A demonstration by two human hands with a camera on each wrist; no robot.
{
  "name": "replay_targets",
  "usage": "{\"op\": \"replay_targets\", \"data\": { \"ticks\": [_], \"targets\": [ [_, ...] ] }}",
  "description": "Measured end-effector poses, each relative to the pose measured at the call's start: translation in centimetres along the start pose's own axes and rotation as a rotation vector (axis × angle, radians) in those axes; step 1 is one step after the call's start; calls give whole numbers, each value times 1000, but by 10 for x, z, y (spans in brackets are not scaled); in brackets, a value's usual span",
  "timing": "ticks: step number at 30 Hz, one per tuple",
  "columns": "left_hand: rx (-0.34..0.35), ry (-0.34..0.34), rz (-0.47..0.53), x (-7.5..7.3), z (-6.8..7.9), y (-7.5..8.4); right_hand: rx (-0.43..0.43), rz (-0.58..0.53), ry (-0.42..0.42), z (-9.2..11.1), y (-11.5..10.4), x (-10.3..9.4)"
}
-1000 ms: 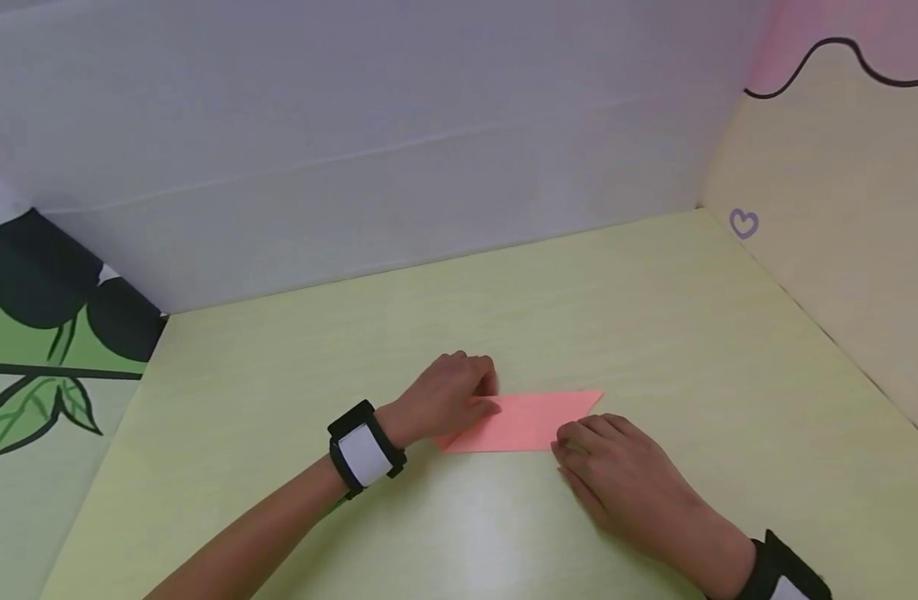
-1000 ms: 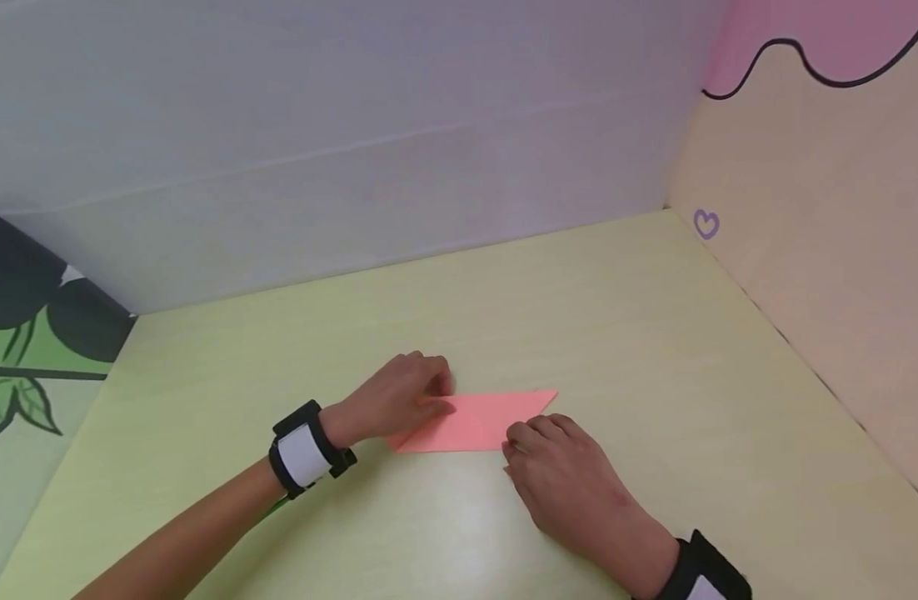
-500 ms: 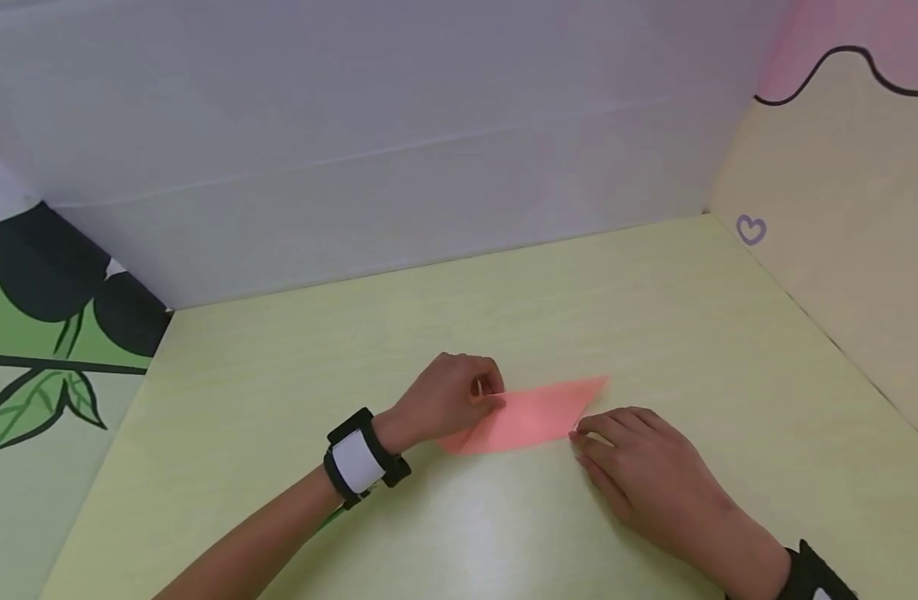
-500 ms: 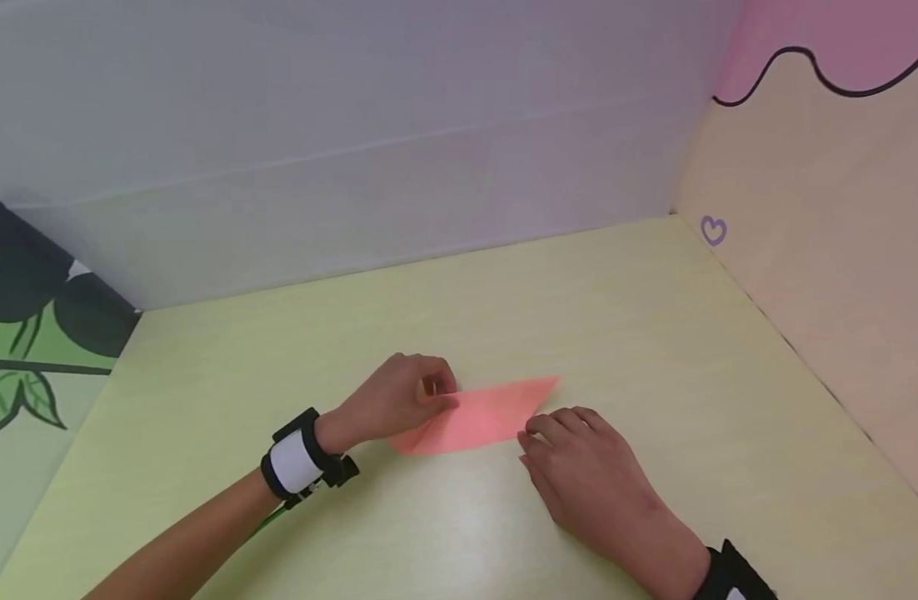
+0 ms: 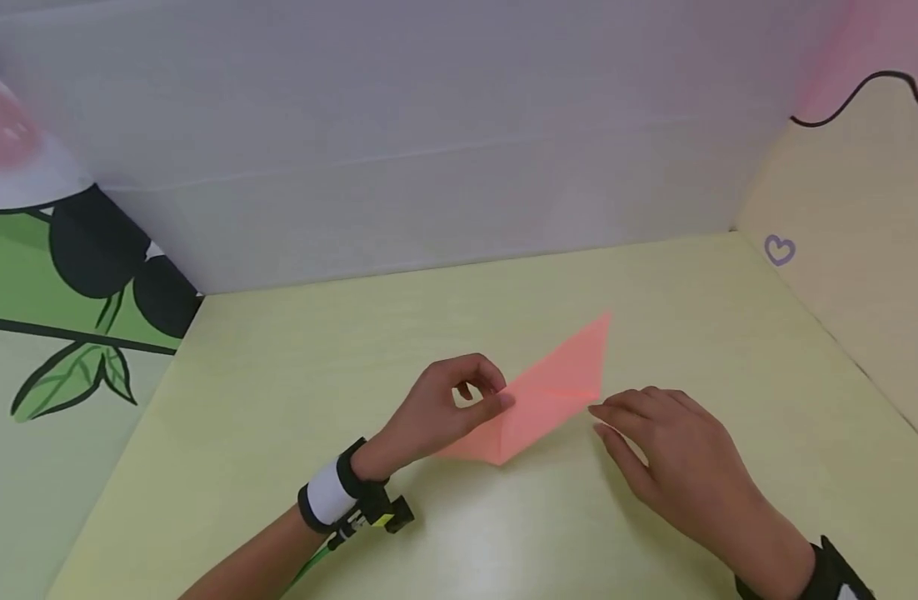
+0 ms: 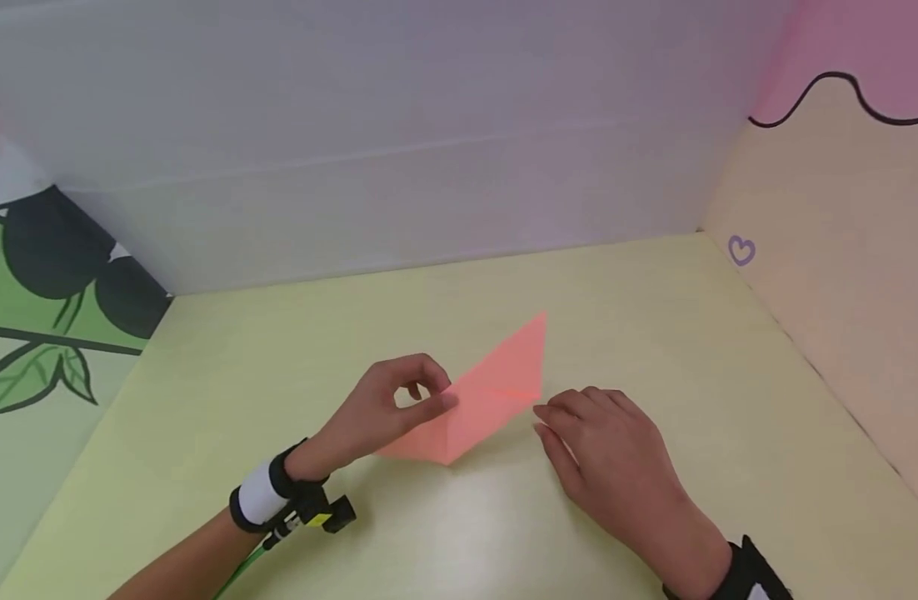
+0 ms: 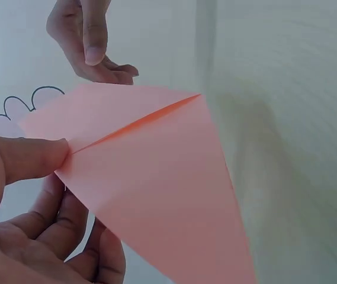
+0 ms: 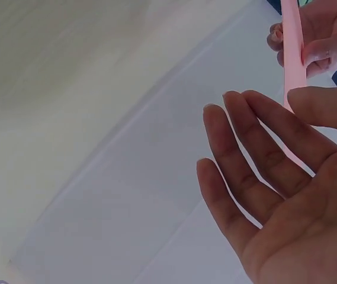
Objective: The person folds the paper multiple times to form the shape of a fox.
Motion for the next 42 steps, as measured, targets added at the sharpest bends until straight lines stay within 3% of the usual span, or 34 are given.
{"op": "replay_targets", "data": {
  "ticks": [13,27,35,39,42],
  "targets": [
    [-4,-46,49,6,15,9,59,-159,114,-10,-5,-13],
    [53,-92,3,10,21,31,98,-359,143,-20,-10,-26],
    [58,-99,20,10,22,33,-15,-447,298,-22,-13,-33],
    [60,-102,29,9,22,34,-7,-473,301,-22,-13,-34],
    [56,-110,43,8,23,32,25,-483,247,-23,-13,-33]
  ]
}}
Point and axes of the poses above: each hand's wrist, its own z-axis away from the middle knuckle, its own x-axis out of the palm, y = z × x, the point moved 6 cm from there along -z, towards the middle knuckle, and after that the axes turned 2 degrees about -y, right-handed, at the moved point
